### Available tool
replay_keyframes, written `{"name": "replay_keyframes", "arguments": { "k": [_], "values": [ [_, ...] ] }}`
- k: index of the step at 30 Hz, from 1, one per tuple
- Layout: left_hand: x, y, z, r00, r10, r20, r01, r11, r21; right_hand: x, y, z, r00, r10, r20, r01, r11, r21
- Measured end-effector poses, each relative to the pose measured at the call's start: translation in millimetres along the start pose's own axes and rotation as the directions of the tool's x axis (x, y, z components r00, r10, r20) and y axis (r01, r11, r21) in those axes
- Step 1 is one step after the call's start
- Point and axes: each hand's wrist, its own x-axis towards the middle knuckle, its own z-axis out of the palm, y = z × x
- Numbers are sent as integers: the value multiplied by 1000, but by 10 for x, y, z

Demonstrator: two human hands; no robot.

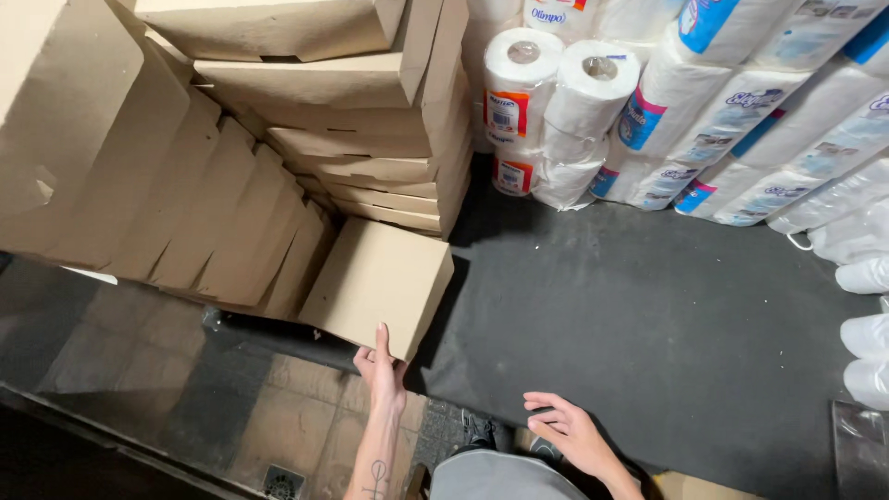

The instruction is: The person folds cardboard boxes by hand on a dark table, repeating the process with multiple boxes and placing the finished ones into a stack.

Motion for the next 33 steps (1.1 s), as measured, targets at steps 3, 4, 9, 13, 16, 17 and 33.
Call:
{"name": "replay_keyframes", "arguments": {
  "k": [3, 4, 9, 13, 16, 17, 33],
  "values": [
    [-36, 95, 134, 995, 62, -77, -59, 997, 44, -87, -15, -8, 998, 47, -41, -47, 999, 11],
    [-62, 119, 181, 987, 104, -120, -95, 992, 78, -120, -24, -5, 996, 68, -61, -67, 998, 19],
    [72, 93, 265, 971, 112, -213, -97, 992, 81, -169, 273, -27, 993, 45, -113, -38, 997, 62],
    [440, -93, 375, 931, 191, -312, -191, 981, 32, -320, 517, -67, 986, 56, -160, -47, 997, 60],
    [728, -243, 359, 912, 269, -311, -280, 960, 10, -524, 530, -95, 975, 132, -177, -120, 990, 79],
    [625, -192, 314, 926, 266, -268, -266, 963, 36, -532, 705, -120, 965, 152, -215, -130, 985, 112],
    [-553, -1415, -69, 158, 211, 965, -790, 612, -5, -1716, 2536, -598, 486, 545, -683, -673, 732, 106]
  ]
}}
